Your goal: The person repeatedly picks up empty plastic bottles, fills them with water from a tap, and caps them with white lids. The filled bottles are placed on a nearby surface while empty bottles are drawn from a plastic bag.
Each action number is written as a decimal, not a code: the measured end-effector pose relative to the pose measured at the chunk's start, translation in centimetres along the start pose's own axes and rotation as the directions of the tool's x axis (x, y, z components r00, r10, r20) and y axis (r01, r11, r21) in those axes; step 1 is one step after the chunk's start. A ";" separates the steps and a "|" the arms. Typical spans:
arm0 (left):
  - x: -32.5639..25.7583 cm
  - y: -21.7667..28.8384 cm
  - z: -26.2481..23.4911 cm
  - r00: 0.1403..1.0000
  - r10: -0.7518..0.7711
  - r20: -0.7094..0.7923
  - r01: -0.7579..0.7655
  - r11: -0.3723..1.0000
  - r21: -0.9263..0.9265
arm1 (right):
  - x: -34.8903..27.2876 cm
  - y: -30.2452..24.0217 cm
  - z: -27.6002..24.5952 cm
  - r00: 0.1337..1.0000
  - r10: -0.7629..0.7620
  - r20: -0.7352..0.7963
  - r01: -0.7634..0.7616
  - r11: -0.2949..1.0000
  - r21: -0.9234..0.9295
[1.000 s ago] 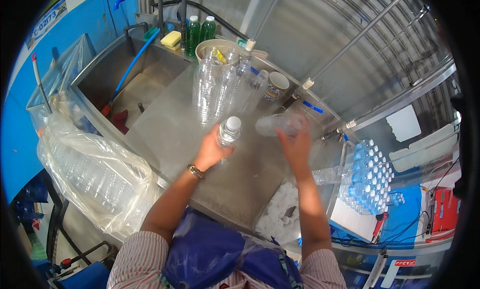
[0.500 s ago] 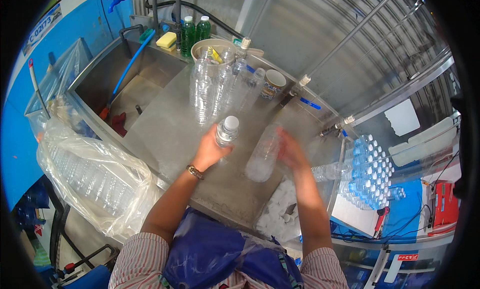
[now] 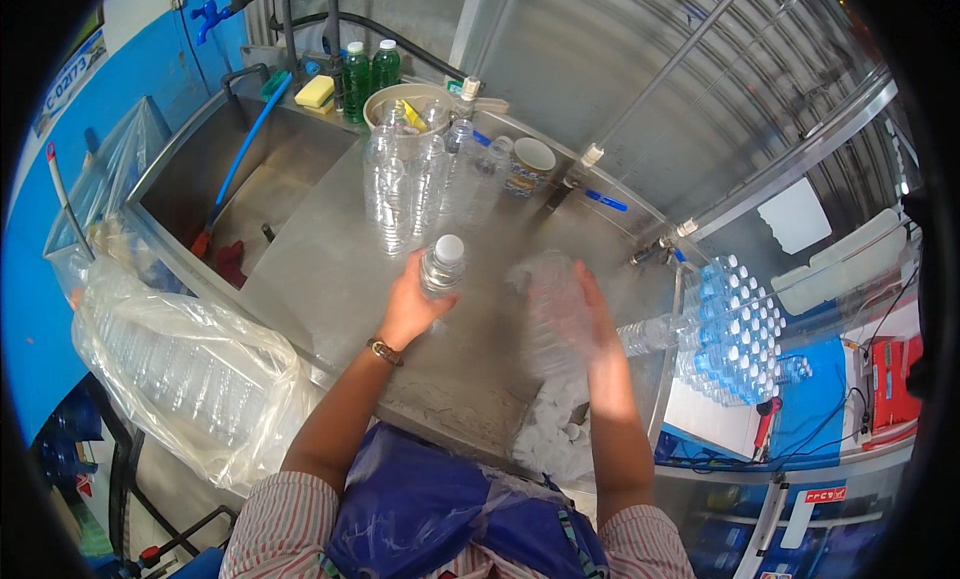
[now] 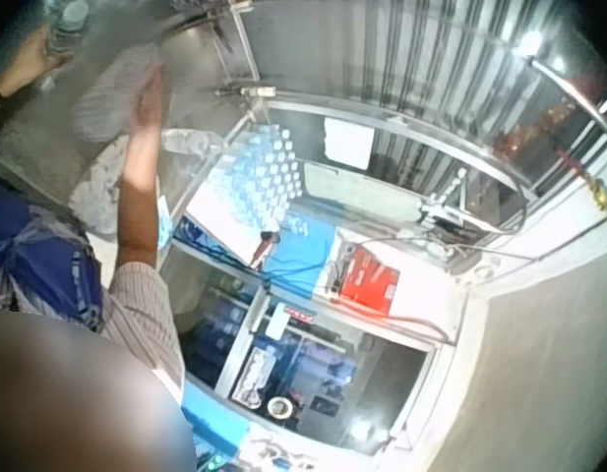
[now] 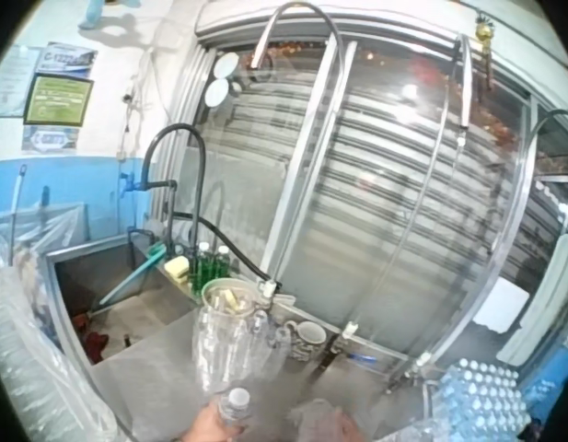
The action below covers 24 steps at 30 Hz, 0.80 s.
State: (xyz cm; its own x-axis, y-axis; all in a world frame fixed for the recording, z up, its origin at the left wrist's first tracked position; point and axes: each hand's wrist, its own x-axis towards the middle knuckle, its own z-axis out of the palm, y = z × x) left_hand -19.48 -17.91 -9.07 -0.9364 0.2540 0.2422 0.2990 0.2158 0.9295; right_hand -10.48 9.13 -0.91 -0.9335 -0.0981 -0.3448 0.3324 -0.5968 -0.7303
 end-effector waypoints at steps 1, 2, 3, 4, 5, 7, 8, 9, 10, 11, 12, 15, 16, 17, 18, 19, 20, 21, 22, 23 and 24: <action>-0.1 -0.1 0.1 1.000 0.019 -0.016 -0.019 1.000 -0.013 | -0.3 -0.1 0.8 0.988 -0.124 -0.090 0.100 0.966 -0.239; -0.2 -0.2 0.2 1.000 0.008 -0.012 -0.008 1.000 0.008 | -0.3 0.1 1.5 0.959 -0.267 -0.099 0.192 0.863 -0.467; -0.2 -0.3 0.3 1.000 0.016 -0.017 -0.016 1.000 0.016 | 0.2 0.3 1.9 0.901 -0.420 -0.110 0.255 0.718 -0.647; -0.2 -0.3 0.5 0.999 0.027 -0.031 -0.026 1.000 0.015 | 0.9 0.5 2.2 0.832 -0.554 -0.040 0.313 0.527 -0.790; -0.1 -0.4 0.6 0.999 0.033 -0.035 -0.033 0.999 0.001 | 1.5 1.0 2.3 0.750 -0.659 0.056 0.335 0.305 -0.891; 0.1 -0.4 0.7 0.996 0.061 -0.062 -0.065 0.997 -0.052 | 2.8 1.8 2.1 0.642 -0.761 0.089 0.252 0.100 -0.963; 0.1 -0.3 0.7 0.996 0.062 -0.067 -0.064 0.997 -0.033 | 3.3 2.2 1.9 0.607 -0.791 0.068 0.179 0.053 -0.982; 0.1 -0.2 0.6 0.996 0.067 -0.065 -0.068 0.997 -0.022 | 3.8 2.4 1.7 0.566 -0.815 0.126 0.186 -0.022 -0.982; -0.1 -0.1 0.5 0.995 0.071 -0.063 -0.072 0.997 -0.011 | 4.1 2.6 1.6 0.548 -0.826 0.135 0.176 -0.044 -0.983; -0.3 0.2 0.4 0.996 0.080 -0.051 -0.080 0.997 0.000 | 4.4 2.8 1.7 0.539 -0.837 0.094 0.147 -0.016 -0.989; -0.7 0.4 0.2 0.995 0.089 -0.037 -0.088 0.996 0.011 | 4.4 2.9 2.0 0.541 -0.835 0.102 0.145 -0.026 -0.989; -2.3 1.8 0.2 0.997 0.069 0.031 -0.070 0.997 0.024 | 3.7 3.0 3.5 0.467 -0.881 0.072 0.121 -0.018 -0.993; -2.7 2.5 0.3 0.997 0.032 0.070 -0.033 0.999 0.016 | 3.1 3.1 4.2 0.364 -0.922 0.133 0.131 -0.091 -0.987; -3.2 3.2 0.4 0.992 0.041 0.116 -0.044 0.999 0.021 | 2.5 3.1 4.8 0.257 -0.946 0.197 0.133 -0.167 -0.977; -3.8 4.1 0.6 0.984 0.025 0.175 -0.028 0.999 0.016 | 1.5 2.7 5.1 0.321 -0.870 0.373 0.164 -0.337 -0.927; -4.2 5.0 0.7 0.972 0.007 0.234 -0.010 1.000 0.012 | 0.1 2.3 5.2 0.379 -0.758 0.531 0.205 -0.490 -0.847; -4.4 5.9 0.8 0.909 -0.100 0.405 0.107 0.994 0.006 | -1.0 2.4 5.5 0.429 -0.709 0.560 0.325 -0.457 -0.828; -4.7 6.9 1.0 0.873 -0.040 0.487 0.088 0.993 -0.075 | -2.0 2.6 5.6 0.512 -0.717 0.473 0.456 -0.240 -0.857; -5.1 7.9 1.1 0.824 0.015 0.566 0.093 0.983 -0.161 | -2.6 3.0 5.9 0.625 -0.729 0.279 0.570 0.183 -0.801; -5.3 8.7 1.2 0.780 0.102 0.617 0.082 0.961 -0.263 | -3.1 3.3 5.9 0.747 -0.654 0.122 0.588 0.563 -0.581; -5.6 9.5 1.2 0.618 0.063 0.784 0.431 0.806 -0.405 | -3.2 3.8 6.0 0.746 -0.657 0.108 0.653 0.691 -0.312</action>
State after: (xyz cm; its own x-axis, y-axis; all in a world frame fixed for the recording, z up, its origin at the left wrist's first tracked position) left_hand -11.17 -16.21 -1.94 -0.4158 0.9094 -0.0096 -0.2375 -0.0984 0.9664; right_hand -6.99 2.38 0.96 -0.9296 0.2326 0.2859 -0.3379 -0.2280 -0.9132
